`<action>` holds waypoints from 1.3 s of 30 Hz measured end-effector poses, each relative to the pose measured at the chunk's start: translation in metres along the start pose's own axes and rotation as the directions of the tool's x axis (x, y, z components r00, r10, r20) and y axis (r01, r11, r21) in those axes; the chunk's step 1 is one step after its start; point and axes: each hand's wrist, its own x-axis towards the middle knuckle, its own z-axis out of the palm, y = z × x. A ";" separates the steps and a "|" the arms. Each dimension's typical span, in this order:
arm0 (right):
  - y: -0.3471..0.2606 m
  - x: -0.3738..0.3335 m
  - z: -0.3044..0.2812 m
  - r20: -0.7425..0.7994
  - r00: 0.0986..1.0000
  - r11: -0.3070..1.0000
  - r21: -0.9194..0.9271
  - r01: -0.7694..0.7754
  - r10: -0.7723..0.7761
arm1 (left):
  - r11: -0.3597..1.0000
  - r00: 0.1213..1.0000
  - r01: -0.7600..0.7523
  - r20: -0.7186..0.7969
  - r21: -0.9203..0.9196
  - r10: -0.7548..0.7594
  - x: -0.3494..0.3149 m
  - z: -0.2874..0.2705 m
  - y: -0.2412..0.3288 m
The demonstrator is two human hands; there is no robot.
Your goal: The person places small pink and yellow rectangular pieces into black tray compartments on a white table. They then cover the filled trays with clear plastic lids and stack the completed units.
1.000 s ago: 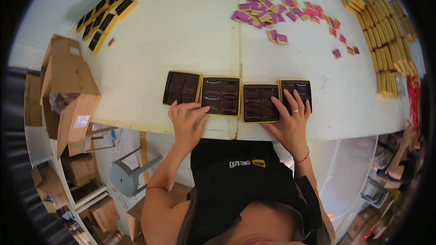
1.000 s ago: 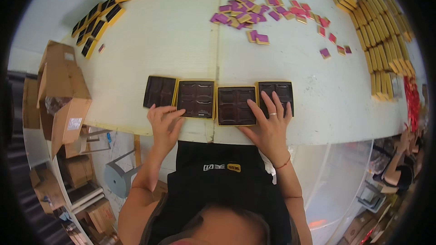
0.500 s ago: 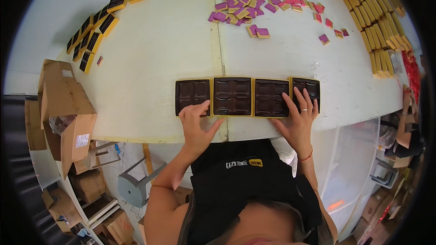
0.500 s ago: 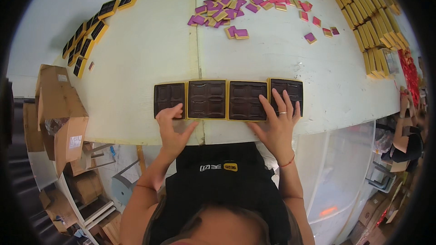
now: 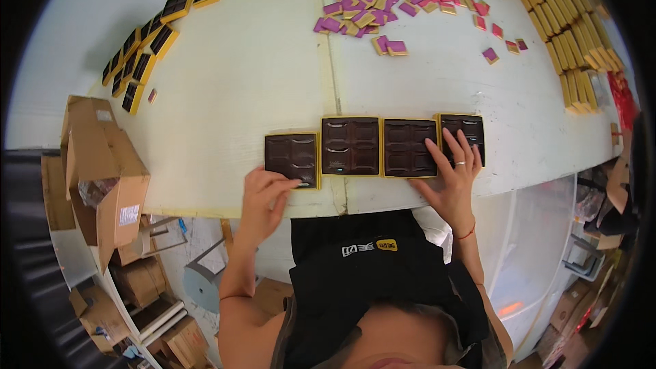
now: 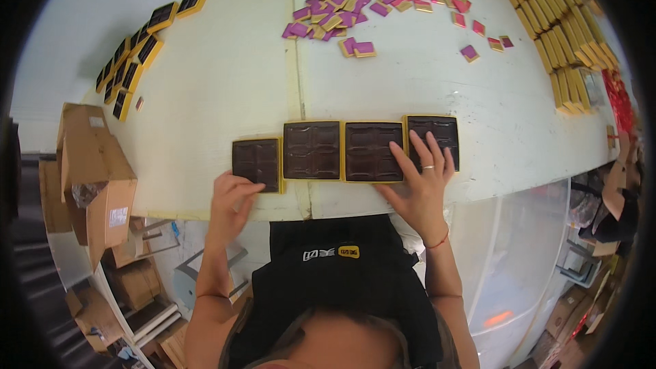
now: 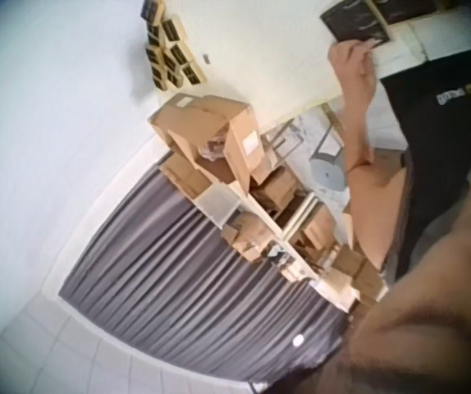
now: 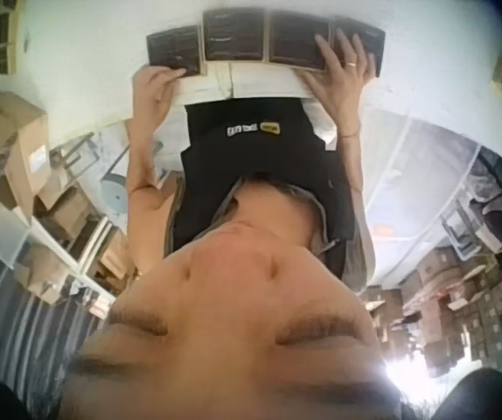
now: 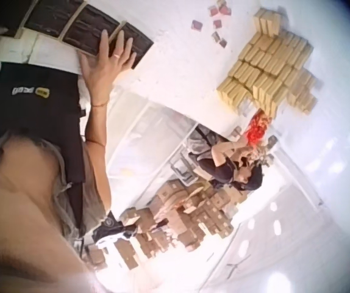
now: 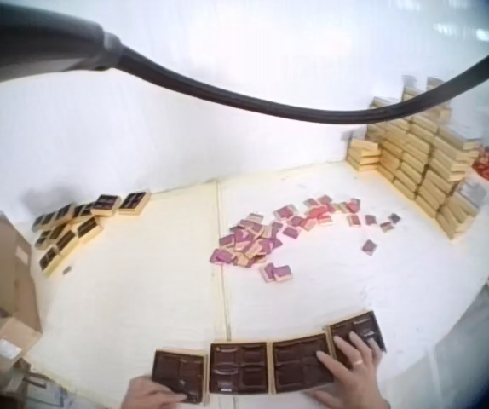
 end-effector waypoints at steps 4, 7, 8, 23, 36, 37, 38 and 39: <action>0.012 0.018 -0.024 -0.063 0.995 0.954 0.294 -0.053 0.075 | 0.998 0.996 -0.034 -0.082 0.049 0.038 0.027 -0.011 0.006; 0.035 0.074 -0.023 -0.155 0.985 0.958 0.265 0.109 -0.070 | 0.991 0.977 -0.128 -0.175 -0.039 0.120 0.082 -0.017 0.013; 0.038 0.102 -0.018 -0.149 0.972 0.953 0.219 0.210 -0.180 | 0.979 0.962 -0.201 -0.196 -0.038 0.190 0.112 -0.010 0.021; 0.035 0.158 0.008 0.388 0.922 0.406 0.842 -0.355 0.001 | 0.888 0.994 0.093 0.089 -0.451 -0.059 0.262 0.078 -0.015; -0.103 0.104 0.036 0.338 0.908 0.188 0.936 -0.298 -0.246 | 0.845 0.961 0.262 0.210 -0.467 -0.182 0.091 -0.048 -0.040; -0.107 0.098 0.046 0.258 0.933 0.243 0.950 -0.198 -0.250 | 0.874 0.950 0.277 0.251 -0.400 -0.186 0.085 -0.051 -0.042; -0.110 0.091 0.057 0.175 0.951 0.296 0.950 -0.095 -0.256 | 0.903 0.956 0.224 0.263 -0.367 -0.130 0.083 -0.050 -0.045; -0.118 0.087 0.062 0.092 0.958 0.341 0.940 0.007 -0.273 | 0.927 0.958 0.174 0.276 -0.331 -0.081 0.079 -0.050 -0.048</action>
